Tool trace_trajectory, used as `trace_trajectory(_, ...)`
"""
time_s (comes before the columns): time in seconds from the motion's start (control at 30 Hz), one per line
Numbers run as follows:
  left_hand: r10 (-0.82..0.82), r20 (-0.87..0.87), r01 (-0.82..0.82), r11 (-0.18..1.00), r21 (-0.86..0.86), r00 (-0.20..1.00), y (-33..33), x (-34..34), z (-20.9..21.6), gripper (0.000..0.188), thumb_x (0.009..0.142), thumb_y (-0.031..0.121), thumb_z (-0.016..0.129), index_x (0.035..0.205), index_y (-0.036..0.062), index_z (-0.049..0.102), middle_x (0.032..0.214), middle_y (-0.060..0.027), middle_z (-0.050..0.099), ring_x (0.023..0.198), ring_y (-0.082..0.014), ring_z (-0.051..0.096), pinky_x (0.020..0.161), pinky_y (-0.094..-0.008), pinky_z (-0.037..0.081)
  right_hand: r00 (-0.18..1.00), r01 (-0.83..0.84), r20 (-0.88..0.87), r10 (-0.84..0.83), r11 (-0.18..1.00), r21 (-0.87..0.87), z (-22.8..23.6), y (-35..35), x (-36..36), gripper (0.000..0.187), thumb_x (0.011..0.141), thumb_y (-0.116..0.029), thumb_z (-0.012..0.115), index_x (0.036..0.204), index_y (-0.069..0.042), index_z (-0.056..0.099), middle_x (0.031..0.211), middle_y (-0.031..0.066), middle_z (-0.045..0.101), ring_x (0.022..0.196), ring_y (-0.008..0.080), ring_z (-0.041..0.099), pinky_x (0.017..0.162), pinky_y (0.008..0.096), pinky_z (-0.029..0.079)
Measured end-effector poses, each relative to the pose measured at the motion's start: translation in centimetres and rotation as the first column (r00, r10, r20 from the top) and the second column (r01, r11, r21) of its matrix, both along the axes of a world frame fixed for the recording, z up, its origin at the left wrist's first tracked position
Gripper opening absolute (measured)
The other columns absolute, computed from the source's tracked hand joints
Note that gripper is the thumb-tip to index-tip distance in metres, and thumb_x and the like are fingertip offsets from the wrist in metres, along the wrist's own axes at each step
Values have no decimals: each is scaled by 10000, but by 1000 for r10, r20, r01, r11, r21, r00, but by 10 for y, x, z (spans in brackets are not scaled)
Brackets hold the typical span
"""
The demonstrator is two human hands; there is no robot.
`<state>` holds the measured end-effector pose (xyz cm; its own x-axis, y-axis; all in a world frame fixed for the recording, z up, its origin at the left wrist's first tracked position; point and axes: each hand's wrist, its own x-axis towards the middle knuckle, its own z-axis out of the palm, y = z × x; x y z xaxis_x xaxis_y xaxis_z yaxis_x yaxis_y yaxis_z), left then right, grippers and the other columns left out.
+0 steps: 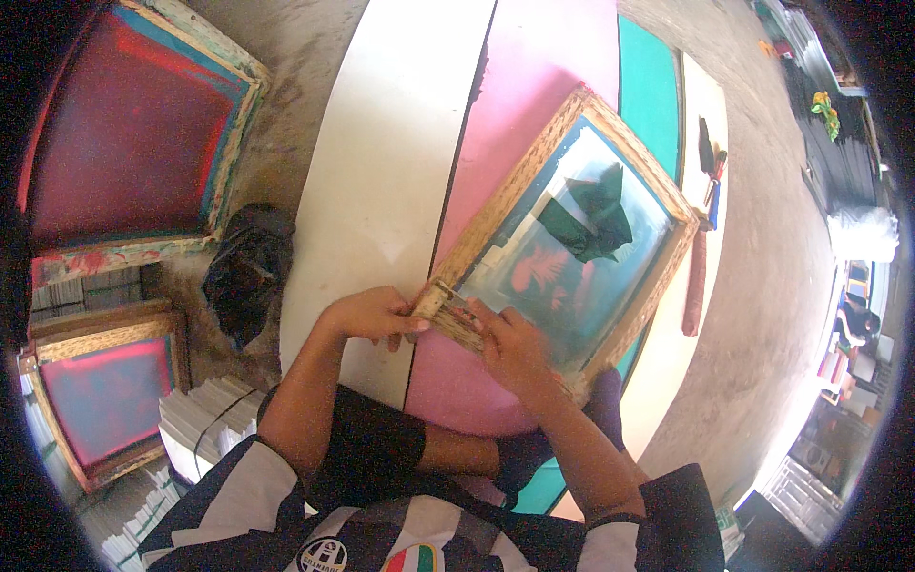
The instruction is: The person sits on the floor and uses a small tool to scrape or adjust the edge of a screen printing frame. The person holds the frame steady with one hand while working along the border with the other.
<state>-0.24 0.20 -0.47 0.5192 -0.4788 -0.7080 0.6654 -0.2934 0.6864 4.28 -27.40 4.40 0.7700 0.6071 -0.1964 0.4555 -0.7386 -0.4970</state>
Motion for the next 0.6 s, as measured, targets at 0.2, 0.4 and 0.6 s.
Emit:
trace_trajectory(0.2, -33, 2, 33, 999, 14, 999, -1, 3, 3, 537, 959, 504, 709, 958, -33, 729, 835, -122, 745, 652, -180, 730, 515, -331, 549, 907, 221, -396, -145, 963, 152, -9, -5, 15, 340, 1010, -198, 668, 1345, -168, 721, 760, 51, 612, 562, 176, 565, 518, 317, 454)
trace_trajectory(0.4, -27, 13, 27, 1000, -2, 1000, -2, 1, -3, 513, 965, 492, 704, 972, -20, 731, 848, -107, 744, 655, -178, 730, 512, -330, 546, -11, 634, -951, -308, 733, -245, 34, 10, 45, 348, 1070, -236, 611, 1373, -85, 691, 714, 7, 561, 478, 57, 387, 424, 223, 291)
trace_trajectory(0.6, -5, -18, 5, 1000, 9, 1000, -3, 1, -1, 520, 958, 508, 705, 969, -12, 731, 845, -93, 734, 655, -180, 725, 519, -337, 542, 856, 236, -503, -122, 957, 169, 2, -12, 18, 344, 1040, -229, 636, 1350, -96, 702, 775, 68, 629, 667, 191, 596, 642, 361, 496)
